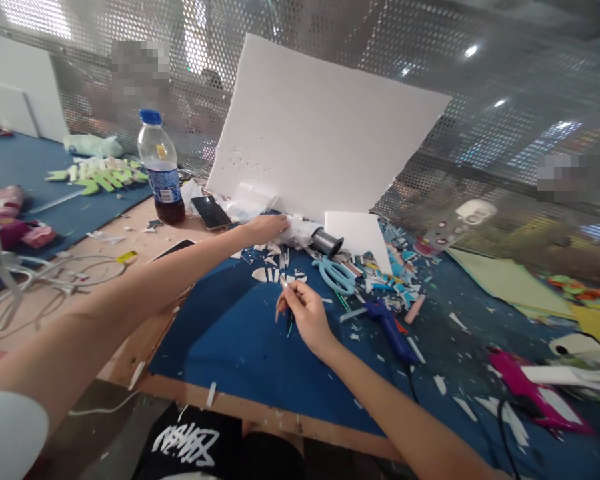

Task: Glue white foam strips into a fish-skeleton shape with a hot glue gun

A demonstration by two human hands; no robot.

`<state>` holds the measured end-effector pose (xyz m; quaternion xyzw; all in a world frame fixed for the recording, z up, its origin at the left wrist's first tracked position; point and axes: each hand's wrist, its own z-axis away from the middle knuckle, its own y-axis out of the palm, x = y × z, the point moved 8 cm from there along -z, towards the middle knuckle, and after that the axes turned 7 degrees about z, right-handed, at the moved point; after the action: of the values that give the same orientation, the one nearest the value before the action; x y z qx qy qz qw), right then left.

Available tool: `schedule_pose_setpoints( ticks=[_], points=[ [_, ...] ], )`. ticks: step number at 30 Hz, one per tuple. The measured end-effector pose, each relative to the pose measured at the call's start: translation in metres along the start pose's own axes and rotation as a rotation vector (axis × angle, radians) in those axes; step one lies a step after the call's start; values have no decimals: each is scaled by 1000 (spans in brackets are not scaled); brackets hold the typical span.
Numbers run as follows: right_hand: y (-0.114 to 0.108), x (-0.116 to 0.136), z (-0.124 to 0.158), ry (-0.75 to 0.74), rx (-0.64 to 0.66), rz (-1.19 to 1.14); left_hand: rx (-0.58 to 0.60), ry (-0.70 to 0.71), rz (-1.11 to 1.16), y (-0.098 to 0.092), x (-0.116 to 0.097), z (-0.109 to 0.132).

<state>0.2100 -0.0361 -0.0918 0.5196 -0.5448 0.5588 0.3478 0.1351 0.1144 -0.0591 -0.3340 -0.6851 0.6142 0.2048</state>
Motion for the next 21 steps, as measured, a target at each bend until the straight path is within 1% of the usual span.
schedule_pose_setpoints(
  ticks=[3, 6, 8, 12, 14, 18, 21],
  points=[
    [2, -2, 0, 7, 12, -19, 32, 23, -30, 6, -2, -3],
    [3, -3, -1, 9, 27, -18, 35, 9, -72, 6, -4, -6],
    [3, -4, -1, 11, 34, -12, 9, -27, -94, 0, -4, -10],
    [1, -4, -1, 3, 18, -5, -88, -120, -118, -14, 0, -13],
    [1, -5, -1, 0, 18, -13, -106, -126, -119, -15, 2, -11],
    [5, -6, 0, 3, 45, -38, -50, -14, -105, 0, -3, -7],
    [6, -5, 0, 8, 56, -54, -7, 70, -88, 9, -9, -9]
  ],
)
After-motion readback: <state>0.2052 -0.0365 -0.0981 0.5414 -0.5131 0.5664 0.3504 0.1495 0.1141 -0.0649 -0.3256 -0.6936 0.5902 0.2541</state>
